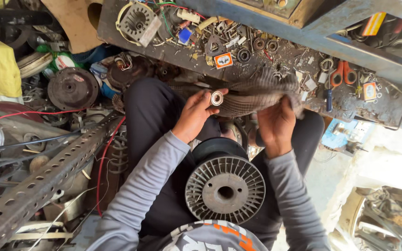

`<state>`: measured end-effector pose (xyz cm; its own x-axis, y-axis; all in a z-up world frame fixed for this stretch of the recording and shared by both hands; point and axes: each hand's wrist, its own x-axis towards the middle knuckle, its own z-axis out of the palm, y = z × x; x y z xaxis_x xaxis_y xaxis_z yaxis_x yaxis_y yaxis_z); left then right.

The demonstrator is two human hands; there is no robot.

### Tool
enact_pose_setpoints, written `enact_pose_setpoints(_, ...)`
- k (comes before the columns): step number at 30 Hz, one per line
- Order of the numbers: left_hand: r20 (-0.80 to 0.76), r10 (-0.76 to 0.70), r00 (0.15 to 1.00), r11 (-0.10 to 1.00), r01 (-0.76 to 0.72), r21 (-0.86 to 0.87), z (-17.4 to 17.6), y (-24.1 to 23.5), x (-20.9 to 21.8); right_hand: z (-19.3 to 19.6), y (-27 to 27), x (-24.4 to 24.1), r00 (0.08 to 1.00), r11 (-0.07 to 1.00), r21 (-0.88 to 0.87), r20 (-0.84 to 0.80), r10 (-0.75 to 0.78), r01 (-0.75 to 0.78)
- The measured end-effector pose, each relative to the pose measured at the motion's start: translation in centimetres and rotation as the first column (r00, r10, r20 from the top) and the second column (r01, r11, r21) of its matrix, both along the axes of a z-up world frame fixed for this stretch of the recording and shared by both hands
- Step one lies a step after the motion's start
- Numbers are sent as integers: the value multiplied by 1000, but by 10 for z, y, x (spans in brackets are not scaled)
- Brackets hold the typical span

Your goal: The person uses a screwdriver to remove screws from a fan motor, wipes a wire coil with a cloth, and handles small mechanical components.

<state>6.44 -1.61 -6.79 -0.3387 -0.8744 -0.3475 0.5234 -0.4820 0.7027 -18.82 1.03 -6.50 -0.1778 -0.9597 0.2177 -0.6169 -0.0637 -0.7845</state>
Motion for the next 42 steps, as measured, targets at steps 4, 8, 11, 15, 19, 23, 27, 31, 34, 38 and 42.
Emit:
enact_pose_setpoints(4,-68,31,997,999,-31,13,-10,7,-5,-5,22,10,985,995,96,-172,23,-7)
enact_pose_setpoints(8,-130,18,991,999,-24,-48,-18,13,-6,-30,20,10,985,987,162,-173,23,5)
enact_pose_setpoints(11,-149,17,989,998,-25,-49,-21,13,-8,-43,17,17,967,991,100,247,65,-92)
enact_pose_setpoints(15,-156,3,988,1000,-4,-4,-19,17,-8,-28,16,43,946,961,-104,174,272,-257)
enact_pose_setpoints(19,-134,33,990,998,-27,48,-19,17,-10,6,3,51,931,930,-154,100,351,-334)
enact_pose_setpoints(23,-114,-11,993,1000,12,13,-23,17,-11,27,-2,58,898,934,-61,262,355,-351)
enact_pose_setpoints(27,-31,-44,999,999,43,-11,-24,19,-12,28,-5,59,903,913,-106,137,407,-395)
enact_pose_setpoints(31,-37,-37,999,999,38,18,-24,18,-15,32,-7,60,894,896,-138,100,436,-421)
enact_pose_setpoints(34,-94,7,996,997,1,78,-31,22,-18,32,-9,59,876,878,-138,95,473,-459)
enact_pose_setpoints(38,-123,45,991,993,-31,115,-43,25,-20,32,-12,58,867,859,-122,-27,498,-497)
enact_pose_setpoints(42,-79,66,995,991,-56,123,-49,24,-19,31,-11,64,871,858,-168,-4,491,-485)
